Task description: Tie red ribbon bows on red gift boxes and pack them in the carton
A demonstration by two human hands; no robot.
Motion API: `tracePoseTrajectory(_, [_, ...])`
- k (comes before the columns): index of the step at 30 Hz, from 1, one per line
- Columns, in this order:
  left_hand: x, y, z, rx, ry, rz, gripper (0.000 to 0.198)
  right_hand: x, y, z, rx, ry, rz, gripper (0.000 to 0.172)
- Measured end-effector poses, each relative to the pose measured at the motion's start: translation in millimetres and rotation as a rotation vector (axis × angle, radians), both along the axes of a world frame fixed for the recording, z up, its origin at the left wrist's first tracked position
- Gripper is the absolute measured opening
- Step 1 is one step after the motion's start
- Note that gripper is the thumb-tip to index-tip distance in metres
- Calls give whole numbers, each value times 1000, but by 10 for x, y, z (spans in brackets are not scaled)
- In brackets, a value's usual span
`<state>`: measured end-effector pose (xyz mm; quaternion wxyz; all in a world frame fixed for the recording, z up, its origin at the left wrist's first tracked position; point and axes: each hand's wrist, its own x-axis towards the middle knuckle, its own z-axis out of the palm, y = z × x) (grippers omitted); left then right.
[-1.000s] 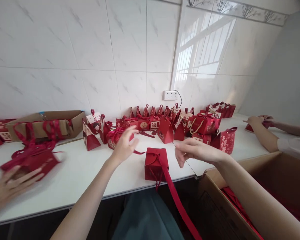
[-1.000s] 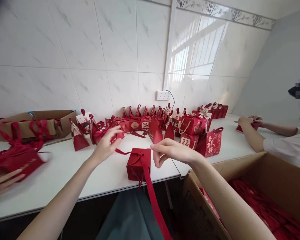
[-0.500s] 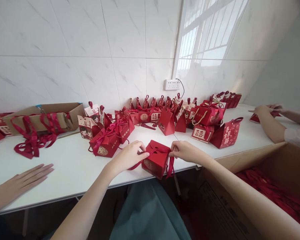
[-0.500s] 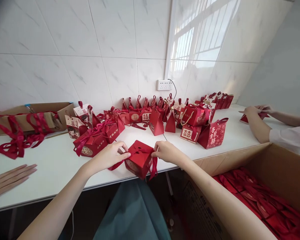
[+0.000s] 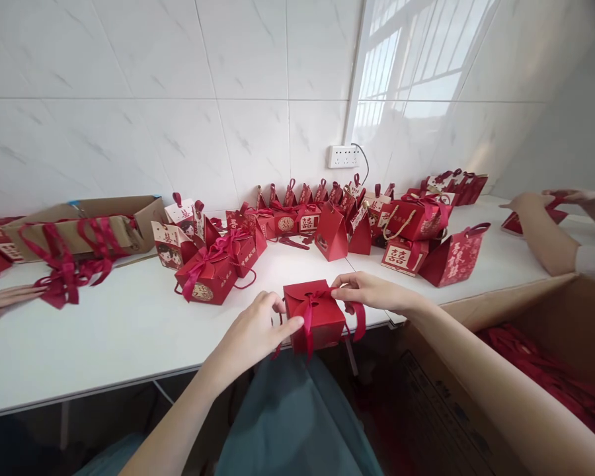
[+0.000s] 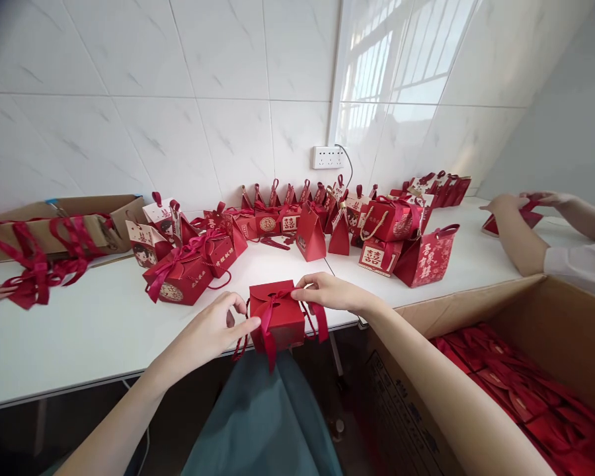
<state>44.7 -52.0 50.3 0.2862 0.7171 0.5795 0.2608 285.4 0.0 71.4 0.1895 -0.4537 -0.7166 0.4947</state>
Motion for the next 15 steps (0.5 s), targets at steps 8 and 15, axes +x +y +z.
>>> tracePoseTrajectory(8, [347, -62, -150, 366, 76, 114, 29, -126, 28, -149, 2, 162, -46, 45])
tracePoseTrajectory(15, [307, 43, -2, 236, 73, 17, 23, -96, 58, -188, -6, 214, -50, 41])
